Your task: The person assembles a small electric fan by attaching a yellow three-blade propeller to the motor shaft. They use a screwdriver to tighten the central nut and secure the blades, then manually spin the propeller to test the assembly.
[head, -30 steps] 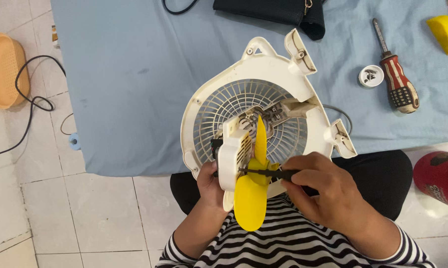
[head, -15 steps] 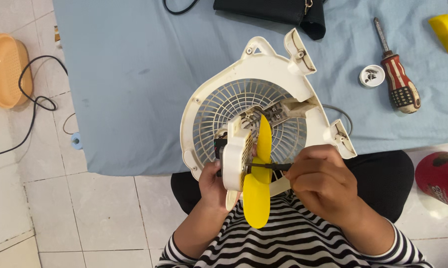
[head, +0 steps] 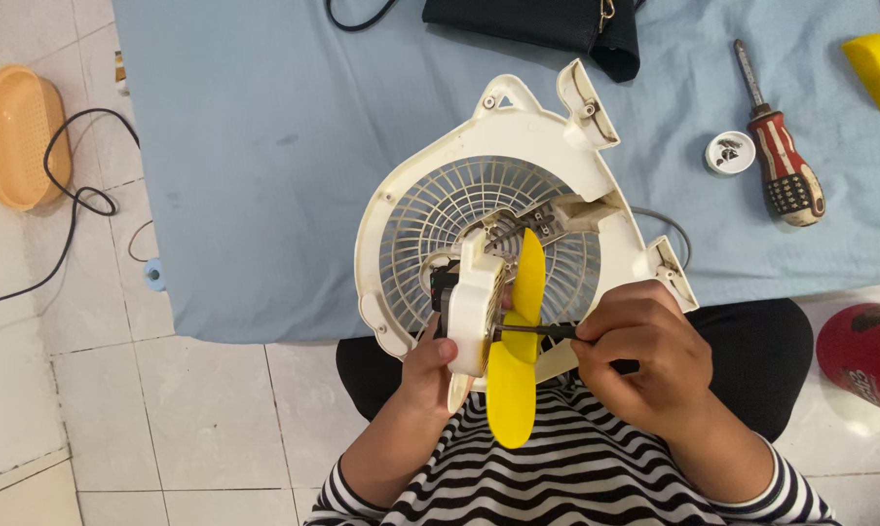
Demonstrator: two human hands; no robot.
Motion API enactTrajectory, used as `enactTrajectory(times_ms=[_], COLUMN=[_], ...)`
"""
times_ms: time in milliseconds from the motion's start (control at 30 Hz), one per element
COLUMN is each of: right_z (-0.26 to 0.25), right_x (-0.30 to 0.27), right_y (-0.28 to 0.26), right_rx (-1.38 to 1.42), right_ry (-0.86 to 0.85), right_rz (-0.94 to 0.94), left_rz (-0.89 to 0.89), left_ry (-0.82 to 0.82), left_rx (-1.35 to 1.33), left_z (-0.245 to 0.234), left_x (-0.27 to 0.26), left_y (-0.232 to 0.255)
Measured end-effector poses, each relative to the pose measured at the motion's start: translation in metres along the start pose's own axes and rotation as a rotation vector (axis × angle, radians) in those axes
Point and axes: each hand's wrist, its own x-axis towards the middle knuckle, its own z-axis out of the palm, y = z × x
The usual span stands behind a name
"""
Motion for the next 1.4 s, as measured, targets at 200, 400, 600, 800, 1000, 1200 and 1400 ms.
enactTrajectory(times_ms=[200,400,600,800,1000,1200,1400], right_z=[0.000,0.000,-0.002,-0.010,-0.010,-0.011,-0.041], right_x=[-0.001,0.001,0.006,0.003,0.004,0.004,-0.016], right_y=[-0.004,-0.005,-0.009,-0.011,-0.011,-0.009,0.028], right_rx=[0.008,-0.014,-0.091,-0.211,-0.113,-0.095,-0.014], right_ry=[0.001,-0.029,-0.052,-0.239,-0.162,-0.179,0.057], right_rz=[-0.032,-0.073,-0.099,0.097,0.075,0.040,0.131], left_rz=[-0.003,-0.010,-0.023,-0.037,-0.023,-0.021,-0.044], left_ry=[0.024,0.029,0.008,0.007,0.059,0.042,0.084], left_rx=[-0.065,-0.046,-0.034,-0.072,-0.037,-0.013,0.029], left_z=[0.004,0.004,-0.008,-0.021,-0.022,-0.017,-0.004], left_x=[0.001,0.001,-0.001,-0.005,-0.007,-0.003,0.001], left_y=[0.000,-0.001,-0.003,-0.006,-0.007,-0.005,-0.001])
